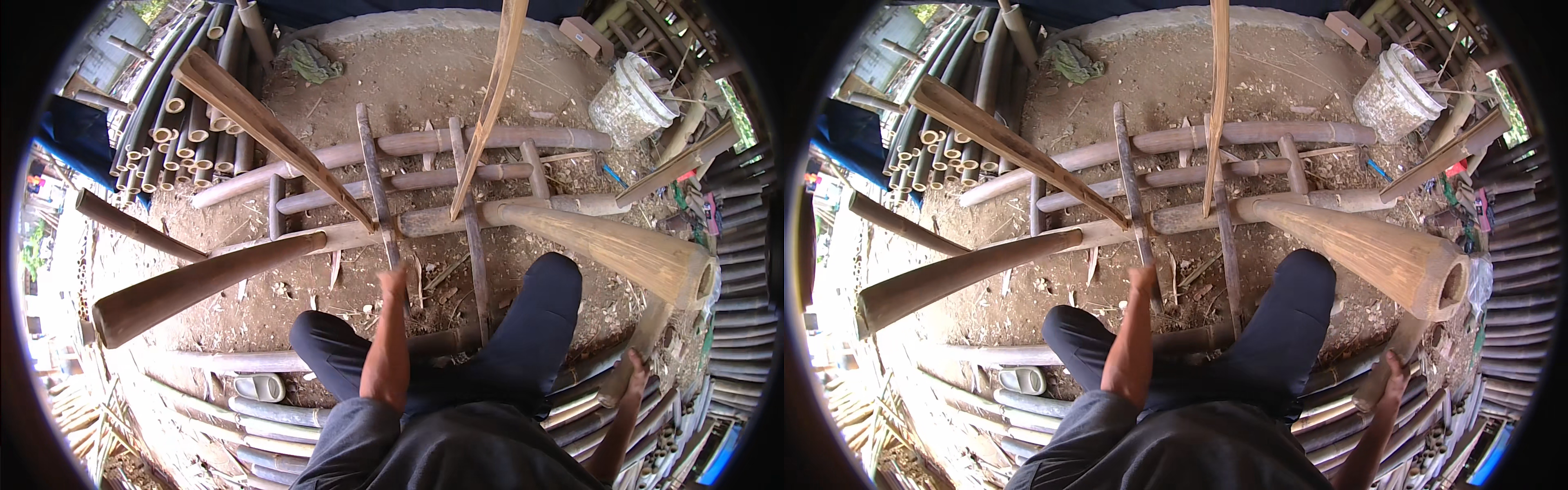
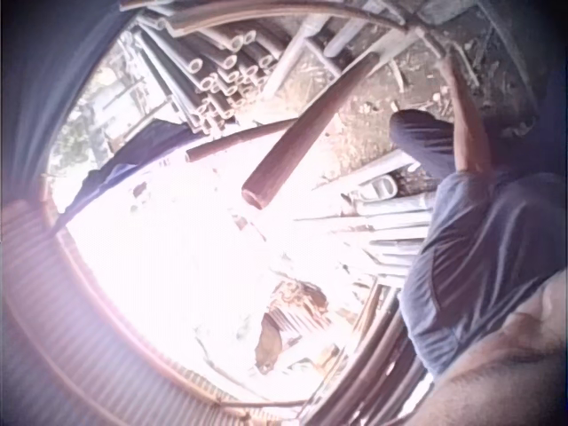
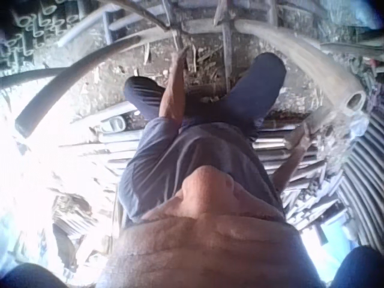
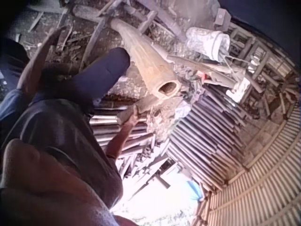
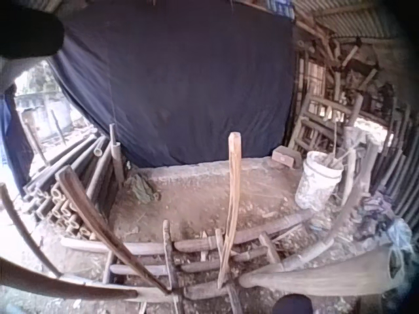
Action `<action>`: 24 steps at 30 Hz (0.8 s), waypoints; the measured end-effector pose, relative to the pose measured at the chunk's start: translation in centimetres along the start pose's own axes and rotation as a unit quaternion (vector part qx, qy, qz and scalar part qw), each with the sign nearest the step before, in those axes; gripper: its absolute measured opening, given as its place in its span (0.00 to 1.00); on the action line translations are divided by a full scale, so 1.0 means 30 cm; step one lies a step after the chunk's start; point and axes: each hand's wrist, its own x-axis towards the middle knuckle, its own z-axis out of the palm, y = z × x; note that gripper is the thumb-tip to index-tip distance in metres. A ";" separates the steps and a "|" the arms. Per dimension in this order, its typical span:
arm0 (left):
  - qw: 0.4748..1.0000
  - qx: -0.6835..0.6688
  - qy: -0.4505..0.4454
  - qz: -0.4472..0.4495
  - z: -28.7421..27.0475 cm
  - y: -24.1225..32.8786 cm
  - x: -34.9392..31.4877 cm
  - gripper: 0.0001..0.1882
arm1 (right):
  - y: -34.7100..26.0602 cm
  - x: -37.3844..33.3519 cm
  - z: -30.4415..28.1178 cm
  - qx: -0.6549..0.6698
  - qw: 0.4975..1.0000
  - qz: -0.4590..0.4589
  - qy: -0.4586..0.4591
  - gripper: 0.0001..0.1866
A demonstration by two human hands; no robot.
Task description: The person sits on the ground and repeatedly strikes a long bamboo pole with a wooden mallet. They then stand up and continue striking the bamboo pole, which is resting on a wooden frame, with the mallet.
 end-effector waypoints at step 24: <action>0.671 -0.674 -0.271 0.149 -0.489 0.696 -0.903 0.32 | 0.346 -0.062 0.181 0.016 0.992 0.023 -0.123 0.31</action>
